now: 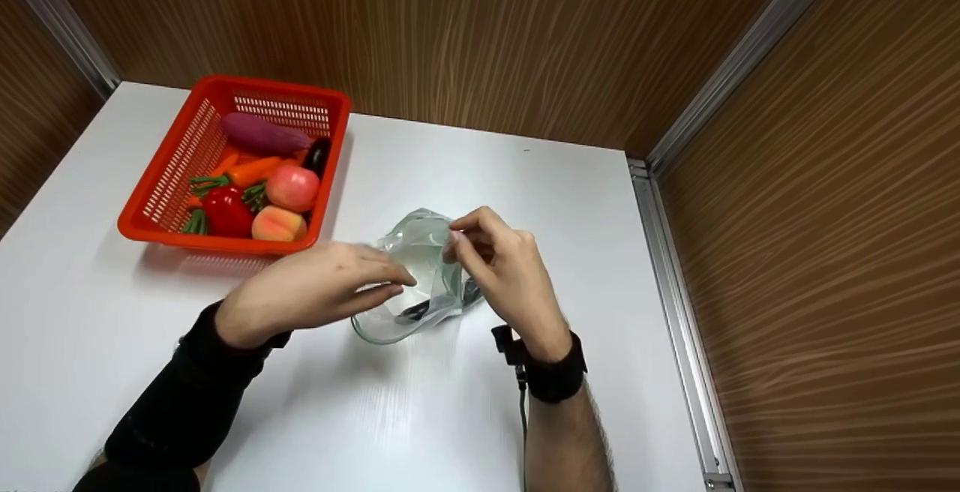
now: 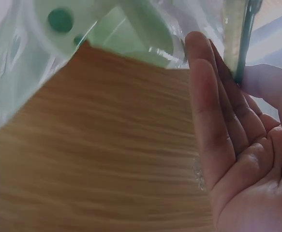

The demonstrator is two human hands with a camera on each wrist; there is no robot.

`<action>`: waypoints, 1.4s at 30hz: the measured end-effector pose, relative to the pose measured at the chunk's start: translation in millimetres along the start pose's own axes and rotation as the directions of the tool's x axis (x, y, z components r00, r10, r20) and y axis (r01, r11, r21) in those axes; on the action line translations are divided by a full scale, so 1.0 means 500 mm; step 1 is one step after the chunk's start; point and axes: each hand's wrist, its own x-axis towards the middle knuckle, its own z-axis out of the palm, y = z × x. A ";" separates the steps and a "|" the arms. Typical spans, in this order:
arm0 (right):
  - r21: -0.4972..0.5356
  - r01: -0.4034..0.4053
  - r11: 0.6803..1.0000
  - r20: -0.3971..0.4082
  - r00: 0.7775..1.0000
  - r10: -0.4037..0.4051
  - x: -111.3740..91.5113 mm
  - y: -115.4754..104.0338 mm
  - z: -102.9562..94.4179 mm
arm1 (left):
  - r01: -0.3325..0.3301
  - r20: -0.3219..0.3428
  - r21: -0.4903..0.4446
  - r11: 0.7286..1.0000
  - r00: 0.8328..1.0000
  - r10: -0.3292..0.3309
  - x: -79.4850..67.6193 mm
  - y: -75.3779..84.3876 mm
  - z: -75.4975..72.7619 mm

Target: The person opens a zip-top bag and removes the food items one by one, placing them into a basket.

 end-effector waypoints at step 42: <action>-0.584 -0.197 0.788 0.330 0.829 0.452 0.047 0.153 0.057 | 0.146 -0.069 0.357 0.923 0.989 -0.130 0.030 -0.088 0.160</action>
